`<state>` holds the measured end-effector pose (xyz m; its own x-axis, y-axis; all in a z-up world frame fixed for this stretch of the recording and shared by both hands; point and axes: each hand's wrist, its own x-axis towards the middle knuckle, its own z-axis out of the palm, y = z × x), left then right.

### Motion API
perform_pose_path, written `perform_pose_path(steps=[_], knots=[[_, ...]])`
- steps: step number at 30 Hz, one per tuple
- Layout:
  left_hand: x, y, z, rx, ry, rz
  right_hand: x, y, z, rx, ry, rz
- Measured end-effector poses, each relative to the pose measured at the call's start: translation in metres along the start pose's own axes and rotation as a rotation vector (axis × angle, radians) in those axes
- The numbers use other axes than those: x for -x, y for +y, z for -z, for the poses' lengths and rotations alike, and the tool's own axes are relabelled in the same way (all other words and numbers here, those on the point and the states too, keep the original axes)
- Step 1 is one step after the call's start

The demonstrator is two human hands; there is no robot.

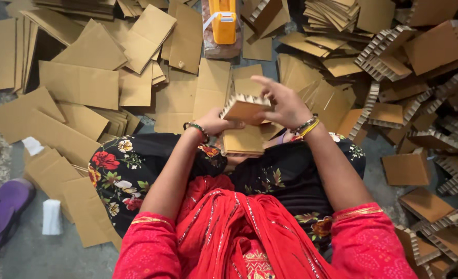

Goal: The person sits on the floor surrounded by cardboard pieces and assembles small boxes. They fold the cardboard into shape and use a tape dispenser to seal the edges, repeating the process for multiple units.

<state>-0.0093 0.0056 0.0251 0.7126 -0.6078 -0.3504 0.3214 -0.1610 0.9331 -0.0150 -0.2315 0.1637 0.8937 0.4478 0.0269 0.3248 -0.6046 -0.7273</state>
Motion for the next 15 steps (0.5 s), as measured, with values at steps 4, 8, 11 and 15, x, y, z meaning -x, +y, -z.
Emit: perform_pose_path(steps=[4, 8, 11, 15], knots=[[0.011, 0.018, -0.005, -0.348, 0.073, 0.208, 0.002, -0.005, -0.014, 0.209, -0.133, 0.211], [0.024, 0.043, -0.01, -0.385, 0.132, 0.278, -0.005, 0.002, -0.026, 0.271, -0.195, 0.172], [0.026, 0.044, -0.008, -0.501, 0.371, -0.037, -0.009, 0.005, -0.029, 0.399, -0.124, 0.099], [0.015, 0.021, 0.009, -0.346, 0.508, 0.039, -0.01, -0.005, -0.032, 0.207, 0.145, 0.189]])
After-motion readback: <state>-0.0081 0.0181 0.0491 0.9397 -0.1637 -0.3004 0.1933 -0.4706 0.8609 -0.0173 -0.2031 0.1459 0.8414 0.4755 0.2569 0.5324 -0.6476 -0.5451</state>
